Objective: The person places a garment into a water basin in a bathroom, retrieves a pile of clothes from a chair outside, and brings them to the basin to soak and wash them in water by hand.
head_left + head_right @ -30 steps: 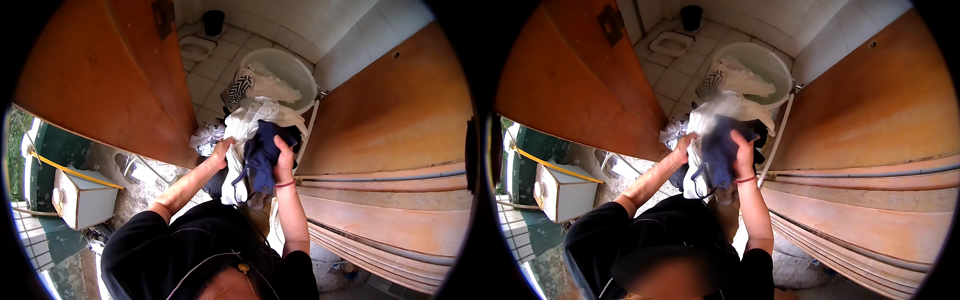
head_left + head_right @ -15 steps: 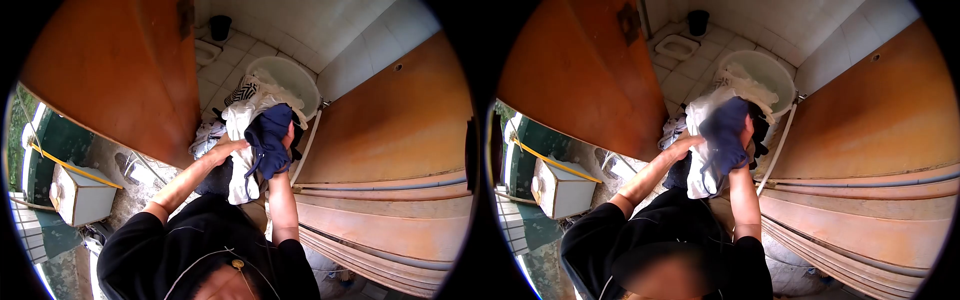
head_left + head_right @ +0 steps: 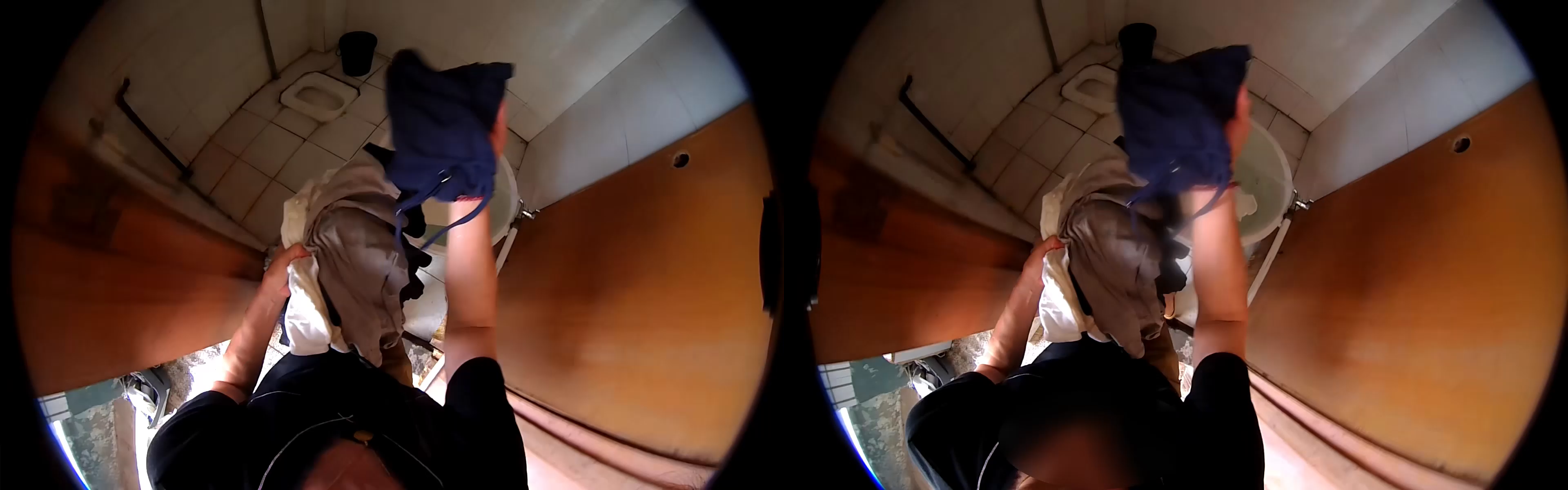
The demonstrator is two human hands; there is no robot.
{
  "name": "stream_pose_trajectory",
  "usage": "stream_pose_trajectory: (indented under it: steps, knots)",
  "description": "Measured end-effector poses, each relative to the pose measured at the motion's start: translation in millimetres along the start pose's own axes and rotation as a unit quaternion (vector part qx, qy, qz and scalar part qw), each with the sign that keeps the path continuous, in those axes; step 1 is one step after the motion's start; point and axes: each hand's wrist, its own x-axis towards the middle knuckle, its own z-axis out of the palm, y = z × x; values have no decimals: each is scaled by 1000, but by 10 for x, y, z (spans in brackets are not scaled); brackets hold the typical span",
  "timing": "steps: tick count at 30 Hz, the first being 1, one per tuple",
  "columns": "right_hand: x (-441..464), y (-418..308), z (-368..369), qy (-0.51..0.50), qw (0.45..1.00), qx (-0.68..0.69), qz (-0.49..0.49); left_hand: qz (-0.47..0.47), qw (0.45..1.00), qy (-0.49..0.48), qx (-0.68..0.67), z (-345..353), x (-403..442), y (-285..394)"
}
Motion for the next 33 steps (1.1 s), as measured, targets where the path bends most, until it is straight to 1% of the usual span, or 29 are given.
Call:
stream_pose_trajectory:
  steps: [1, 2, 3, 4, 5, 6, 7, 8, 9, 10, 11, 12, 13, 14, 15, 17, 18, 19, 21, 22, 23, 25, 26, 27, 29, 30, 31, 32, 33]
  knots:
    - [202, -363, -75, -51, 999, -3, -3, 5, 999, 30, 13, 144, 76, 32]
    - [299, -626, -157, -46, 999, 1, -1, 2, 999, 51, 10, 210, 68, 52]
    - [490, -876, -278, 31, 997, -63, -7, -1, 997, 76, 3, 287, 110, 97]
    - [739, -1123, -435, 104, 986, -129, -9, 15, 997, 74, 4, 247, 227, 87]
    - [854, -1293, -822, 145, 959, -240, -31, 22, 987, 126, 102, 504, 129, 193]
    - [923, -1367, -1300, 185, 918, -346, -50, 24, 984, 145, 97, 678, 129, 271]
    - [891, -1407, -1531, 257, 848, -460, -58, 26, 982, 166, 89, 814, 123, 276]
    - [802, -1351, -2085, 302, 789, -534, -25, 8, 986, 167, 23, 627, 160, 222]
    - [525, -1250, -2463, 271, 733, -623, 6, 22, 986, 161, 40, 595, 104, 223]
    - [281, -1138, -3079, 220, 689, -690, 26, 33, 982, 180, 52, 636, 100, 231]
    - [67, -1063, -3426, 205, 591, -769, 128, 44, 977, 198, 64, 704, 128, 218]
    - [-252, -888, -3656, 180, 576, -787, 126, 46, 975, 208, 66, 670, 89, 191]
    - [-518, -753, -3956, 83, 467, -870, 136, 46, 973, 222, 47, 637, 66, 162]
    - [-724, -631, -4025, 63, 436, -869, 226, 46, 971, 234, 28, 590, 58, 135]
    - [-834, -522, -3951, 61, 441, -865, 230, 46, 969, 240, 32, 536, 69, 112]
    - [-951, -409, -3737, 39, 305, -894, 325, -4, 977, 211, 38, 449, 89, 151]
    - [-985, -336, -3761, 32, 310, -883, 351, 30, 986, 158, 37, 269, 70, 61]
    - [-1028, -275, -3760, 37, 313, -879, 357, 23, 986, 159, 43, 234, 48, 82]
    - [-1054, -194, -3813, -9, 241, -878, 413, -28, 977, 173, 122, 209, 76, 88]
    - [-978, -209, -3688, -16, 225, -861, 455, -10, 980, 173, 102, 173, 45, 32]
    - [-992, -143, -3788, -13, 228, -859, 458, -14, 979, 173, 107, 55, 78, -15]
    - [-1019, -51, -3978, -33, 108, -788, 605, -52, 976, 196, 85, -203, 121, -110]
    - [-1110, -51, -3999, -28, 135, -785, 603, -41, 982, 178, 49, -249, 87, -130]
    - [-1454, 72, -4564, -8, 127, -795, 592, -38, 981, 183, 51, -79, 98, -76]
    - [-1369, -42, -4435, 38, 156, -767, 621, -24, 970, 231, 71, 403, 144, 71]
    - [-1316, -112, -4372, 53, 164, -756, 631, -32, 971, 230, 53, 352, 138, 80]
    - [-1236, -194, -4376, -42, 183, -739, 647, -35, 971, 232, 51, 305, 126, 92]
    - [-1122, -300, -4276, -134, 197, -714, 658, -40, 979, 195, 47, 255, 119, 105]
    - [-1040, -397, -4135, -128, 191, -713, 663, -47, 986, 156, 40, 196, 94, 92]
